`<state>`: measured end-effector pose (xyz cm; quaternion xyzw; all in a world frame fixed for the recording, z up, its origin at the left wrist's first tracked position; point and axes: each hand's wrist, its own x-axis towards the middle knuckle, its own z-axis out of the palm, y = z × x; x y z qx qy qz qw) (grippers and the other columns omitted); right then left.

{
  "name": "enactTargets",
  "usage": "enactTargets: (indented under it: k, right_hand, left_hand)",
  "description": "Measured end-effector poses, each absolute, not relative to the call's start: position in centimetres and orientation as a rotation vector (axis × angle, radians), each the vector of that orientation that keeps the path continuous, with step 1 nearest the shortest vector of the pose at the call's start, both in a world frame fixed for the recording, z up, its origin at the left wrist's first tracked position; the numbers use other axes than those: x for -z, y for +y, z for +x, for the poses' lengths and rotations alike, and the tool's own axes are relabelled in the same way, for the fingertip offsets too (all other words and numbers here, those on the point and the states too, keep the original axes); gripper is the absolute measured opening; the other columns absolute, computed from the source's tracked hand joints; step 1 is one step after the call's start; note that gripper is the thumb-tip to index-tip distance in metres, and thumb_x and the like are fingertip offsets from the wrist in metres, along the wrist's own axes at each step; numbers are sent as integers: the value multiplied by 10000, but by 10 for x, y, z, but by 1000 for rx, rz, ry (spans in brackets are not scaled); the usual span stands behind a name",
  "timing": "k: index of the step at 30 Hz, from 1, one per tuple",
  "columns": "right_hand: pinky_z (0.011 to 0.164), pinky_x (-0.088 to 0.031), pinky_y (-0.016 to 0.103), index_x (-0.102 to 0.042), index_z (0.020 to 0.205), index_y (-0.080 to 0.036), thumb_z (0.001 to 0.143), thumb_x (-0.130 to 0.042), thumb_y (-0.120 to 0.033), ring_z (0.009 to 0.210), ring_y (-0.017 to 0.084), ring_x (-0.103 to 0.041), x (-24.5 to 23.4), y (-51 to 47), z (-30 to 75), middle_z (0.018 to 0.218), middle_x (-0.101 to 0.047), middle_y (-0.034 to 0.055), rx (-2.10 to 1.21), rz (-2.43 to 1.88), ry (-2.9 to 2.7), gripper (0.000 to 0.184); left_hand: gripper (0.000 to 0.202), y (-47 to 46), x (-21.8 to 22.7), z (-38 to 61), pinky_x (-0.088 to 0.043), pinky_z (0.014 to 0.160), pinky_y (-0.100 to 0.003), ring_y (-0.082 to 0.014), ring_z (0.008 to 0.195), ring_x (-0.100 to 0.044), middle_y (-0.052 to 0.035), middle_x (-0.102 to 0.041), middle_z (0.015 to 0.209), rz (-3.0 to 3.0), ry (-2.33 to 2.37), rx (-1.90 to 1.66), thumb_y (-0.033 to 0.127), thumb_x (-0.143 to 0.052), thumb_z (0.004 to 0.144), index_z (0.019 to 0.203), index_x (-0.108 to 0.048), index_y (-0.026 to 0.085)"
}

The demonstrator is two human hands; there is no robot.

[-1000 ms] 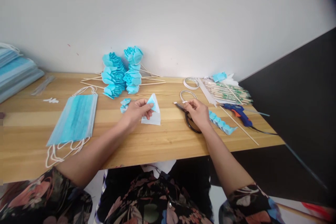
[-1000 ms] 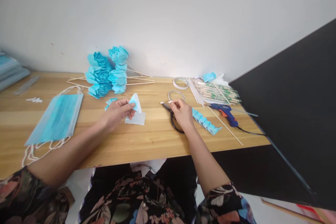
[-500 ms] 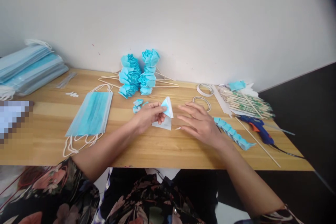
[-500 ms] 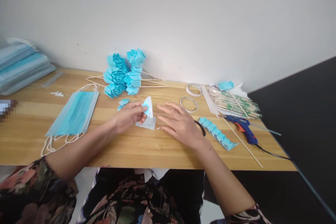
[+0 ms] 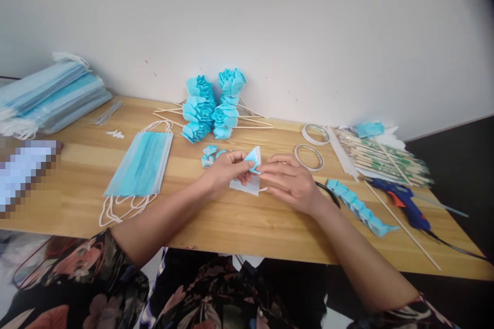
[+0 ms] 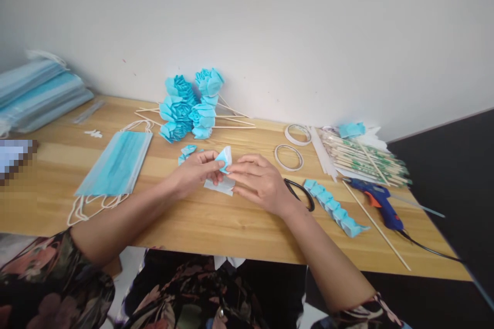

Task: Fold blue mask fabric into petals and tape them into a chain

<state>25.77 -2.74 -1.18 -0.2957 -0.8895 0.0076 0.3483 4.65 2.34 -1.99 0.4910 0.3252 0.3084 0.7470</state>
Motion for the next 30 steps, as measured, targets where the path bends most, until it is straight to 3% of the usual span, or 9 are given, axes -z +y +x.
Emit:
enactTargets:
  k: [6, 19, 26, 30]
  right_hand:
    - [902, -540, 455, -693, 1149, -238, 912, -626, -240, 991, 232, -645, 14, -26, 253, 1054, -739, 86, -89, -818, -2198, 247]
    - [915, -502, 488, -664, 1201, -244, 922, -579, -264, 1040, 252, -614, 18, -31, 253, 1121, -679, 105, -108, -914, -2175, 292]
    - [982, -476, 523, -674, 1188, -235, 916, -601, -272, 1203, 295, -543, 22, -32, 256, 1291, -613, 133, -129, -956, -2157, 284]
    - [942, -497, 482, -680, 1174, -233, 933, -574, -259, 1103, 261, -602, 20, -32, 256, 1177, -658, 115, -233, -946, -2138, 264]
  left_hand:
    - [268, 22, 21, 48, -505, 578, -220, -90, 555, -615, 2, -676, 649, 1280, 751, -708, 371, -726, 793, 765, -594, 139]
    - [275, 22, 27, 48, -517, 602, -217, -96, 595, -634, -22, -707, 711, 1348, 764, -723, 398, -695, 827, 822, -624, 132]
    - [351, 22, 25, 47, -522, 621, -233, -102, 589, -636, -22, -696, 686, 1302, 732, -700, 465, -721, 805, 820, -635, 125]
    - [394, 21, 24, 47, -535, 646, -246, -116, 619, -657, -41, -716, 731, 1265, 728, -678, 500, -737, 784, 830, -641, 120]
